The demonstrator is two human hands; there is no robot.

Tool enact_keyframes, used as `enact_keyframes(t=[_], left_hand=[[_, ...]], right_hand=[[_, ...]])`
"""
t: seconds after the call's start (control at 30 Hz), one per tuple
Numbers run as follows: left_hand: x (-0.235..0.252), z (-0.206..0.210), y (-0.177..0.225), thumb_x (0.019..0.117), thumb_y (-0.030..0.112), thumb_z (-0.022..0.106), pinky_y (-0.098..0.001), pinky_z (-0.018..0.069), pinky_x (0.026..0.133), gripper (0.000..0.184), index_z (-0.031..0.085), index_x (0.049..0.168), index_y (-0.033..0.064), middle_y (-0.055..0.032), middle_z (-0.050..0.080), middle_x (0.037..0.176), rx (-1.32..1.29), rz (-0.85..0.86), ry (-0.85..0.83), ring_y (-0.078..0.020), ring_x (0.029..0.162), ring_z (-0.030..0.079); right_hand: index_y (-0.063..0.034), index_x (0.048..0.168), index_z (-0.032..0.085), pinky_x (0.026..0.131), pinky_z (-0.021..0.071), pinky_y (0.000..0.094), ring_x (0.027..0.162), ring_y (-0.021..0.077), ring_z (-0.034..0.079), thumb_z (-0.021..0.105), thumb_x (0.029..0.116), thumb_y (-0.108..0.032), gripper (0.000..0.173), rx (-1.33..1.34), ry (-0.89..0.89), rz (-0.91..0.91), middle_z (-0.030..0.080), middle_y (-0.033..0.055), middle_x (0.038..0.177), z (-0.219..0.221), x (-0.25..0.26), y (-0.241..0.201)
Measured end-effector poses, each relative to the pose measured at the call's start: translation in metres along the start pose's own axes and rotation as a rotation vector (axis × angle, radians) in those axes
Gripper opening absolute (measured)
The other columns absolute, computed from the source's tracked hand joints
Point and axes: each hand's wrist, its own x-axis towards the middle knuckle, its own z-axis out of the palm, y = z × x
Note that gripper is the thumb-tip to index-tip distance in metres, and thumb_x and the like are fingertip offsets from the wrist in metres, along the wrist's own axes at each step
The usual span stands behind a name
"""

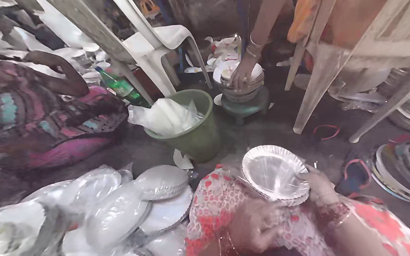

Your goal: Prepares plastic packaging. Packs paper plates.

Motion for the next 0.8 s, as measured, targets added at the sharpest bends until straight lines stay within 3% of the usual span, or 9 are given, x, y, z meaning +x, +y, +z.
enact_keyframes(t=[0.13,0.23,0.3,0.43,0.47,0.53,0.63,0.73,0.8], left_hand=[[0.021,0.017,-0.001,0.0904,0.021,0.070,-0.0456,0.0562,0.089,0.046,0.066,0.129,-0.0035,-0.0198,0.072,0.111,-0.435,-0.182,-0.443,-0.0279,0.098,0.070],[0.039,0.019,0.001,0.0899,0.014,0.070,-0.0187,0.0519,0.073,0.030,0.068,0.115,-0.0033,-0.0028,0.066,0.097,-0.854,-0.293,-0.268,-0.0019,0.080,0.060],[0.050,0.014,0.006,0.0887,0.012,0.072,-0.0135,0.0493,0.065,0.013,0.068,0.101,0.0109,0.0106,0.066,0.086,-1.126,-0.360,-0.012,0.0056,0.072,0.059],[0.063,-0.025,0.001,0.0840,0.013,0.072,-0.0146,0.0429,0.048,0.014,0.072,0.090,0.0247,0.0093,0.066,0.072,-1.339,-0.473,0.440,0.0019,0.053,0.054],[0.061,-0.037,-0.001,0.0851,0.015,0.073,-0.0143,0.0427,0.047,0.011,0.073,0.092,0.0230,0.0075,0.066,0.074,-1.353,-0.464,0.493,0.0015,0.054,0.054],[0.057,-0.059,-0.001,0.0852,0.017,0.074,-0.0136,0.0420,0.046,0.010,0.076,0.095,0.0204,0.0049,0.068,0.075,-1.341,-0.455,0.514,0.0015,0.053,0.055],[0.044,-0.078,0.005,0.0846,0.015,0.077,-0.0143,0.0446,0.047,0.015,0.078,0.100,0.0153,0.0025,0.071,0.079,-1.129,-0.492,0.436,0.0015,0.054,0.056],[0.030,-0.095,-0.003,0.0813,0.023,0.078,-0.0110,0.0421,0.057,0.040,0.076,0.117,0.0072,0.0032,0.061,0.089,-0.091,-0.362,0.255,0.0029,0.066,0.049],[0.021,-0.104,-0.011,0.0820,0.039,0.072,-0.0301,0.0539,0.061,0.048,0.076,0.118,0.0063,-0.0094,0.064,0.089,0.469,-0.201,0.069,-0.0167,0.070,0.061]], right_hand=[[-0.0011,0.147,0.042,0.089,0.0540,0.0415,0.106,0.0227,0.063,0.048,0.1004,-0.001,0.047,0.135,0.071,-0.064,0.058,0.0198,0.130,0.015,-0.033,0.012],[-0.0056,0.130,0.044,0.066,0.0574,0.0309,0.076,0.0114,0.065,0.037,0.1095,-0.017,0.025,0.492,-0.062,-0.030,0.061,0.0058,0.095,0.025,-0.032,0.014],[-0.0114,0.124,0.044,0.062,0.0597,0.0328,0.072,0.0131,0.068,0.035,0.1108,-0.024,0.020,0.639,-0.175,-0.008,0.064,0.0035,0.090,0.029,-0.024,0.015],[0.0067,0.132,0.047,0.096,0.0513,0.0315,0.111,0.0124,0.059,0.053,0.1000,-0.028,0.047,-0.108,-0.416,-0.535,0.058,0.0124,0.121,0.013,0.000,0.036],[0.0037,0.131,0.056,0.105,0.0456,0.0460,0.124,0.0238,0.056,0.056,0.0984,-0.042,0.056,-0.410,-0.458,-0.711,0.060,0.0171,0.129,0.008,0.002,0.036],[-0.0060,0.136,0.061,0.098,0.0411,0.0696,0.132,0.0453,0.051,0.065,0.0915,-0.047,0.060,-0.889,-0.441,-0.999,0.059,0.0219,0.138,0.010,-0.003,0.029],[-0.0102,0.096,0.075,0.070,0.0496,0.0649,0.097,0.0461,0.067,0.082,0.0701,-0.012,0.027,-1.011,-0.154,-1.351,0.072,0.0171,0.102,0.015,-0.003,0.030],[-0.0101,0.078,0.075,0.068,0.0489,0.0582,0.089,0.0391,0.067,0.073,0.0811,-0.013,0.004,-0.988,-0.178,-1.491,0.071,0.0109,0.085,-0.005,-0.011,0.004],[-0.0176,0.078,0.072,0.074,0.0484,0.0510,0.098,0.0286,0.068,0.056,0.0934,-0.027,0.024,-0.908,-0.252,-1.620,0.073,0.0007,0.092,-0.022,-0.020,-0.010]])
